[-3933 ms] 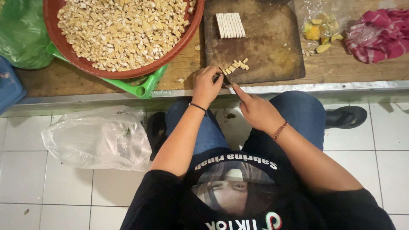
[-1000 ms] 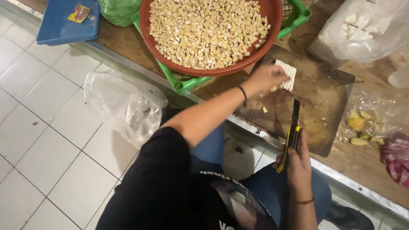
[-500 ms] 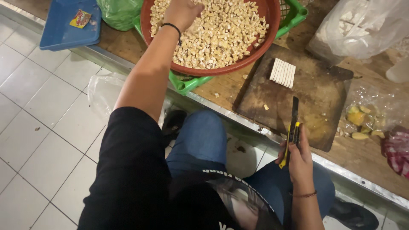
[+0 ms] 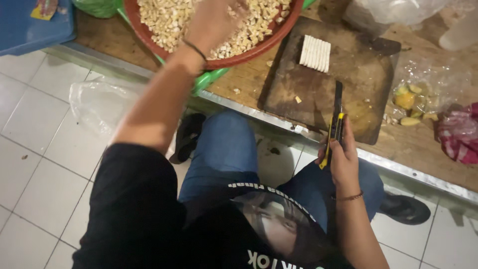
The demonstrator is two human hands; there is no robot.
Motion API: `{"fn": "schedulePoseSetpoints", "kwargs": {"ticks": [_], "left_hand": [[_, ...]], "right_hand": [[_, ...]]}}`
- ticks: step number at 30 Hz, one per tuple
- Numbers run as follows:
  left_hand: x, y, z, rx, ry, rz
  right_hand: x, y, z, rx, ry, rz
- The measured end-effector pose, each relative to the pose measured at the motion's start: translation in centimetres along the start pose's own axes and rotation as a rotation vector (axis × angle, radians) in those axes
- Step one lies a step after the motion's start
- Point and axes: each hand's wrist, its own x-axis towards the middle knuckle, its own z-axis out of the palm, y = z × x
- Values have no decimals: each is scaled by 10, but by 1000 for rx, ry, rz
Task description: The person sits on the floor and uses a knife to cut white rectangular food items into small cubes on a wooden cutting board. The cut pieces are gathered and transferred into a large red bowl. The person repeats this process with multiple food items.
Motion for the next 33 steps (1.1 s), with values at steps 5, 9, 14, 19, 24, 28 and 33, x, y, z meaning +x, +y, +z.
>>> {"fn": "schedulePoseSetpoints", "kwargs": {"ticks": [5, 9, 14, 19, 24, 28, 33], "left_hand": [[-74, 97, 105, 16, -379, 308], [-107, 105, 150, 54, -175, 467], [-100, 74, 148, 17, -169, 437], [-44, 33, 44, 486, -65, 165], [-27, 46, -23, 591, 469, 255], [-36, 86, 67, 93, -206, -220], [-37, 69, 180, -205, 14, -224]], "right_hand": [[-1, -1, 3, -43, 18, -7], [-6, -2, 4, 18, 22, -13], [-7, -3, 3, 22, 17, 14], [-5, 1, 5, 38, -23, 0], [-6, 3, 5, 72, -82, -41], [-5, 4, 6, 65, -58, -23], [-6, 4, 7, 44, -18, 19]]}}
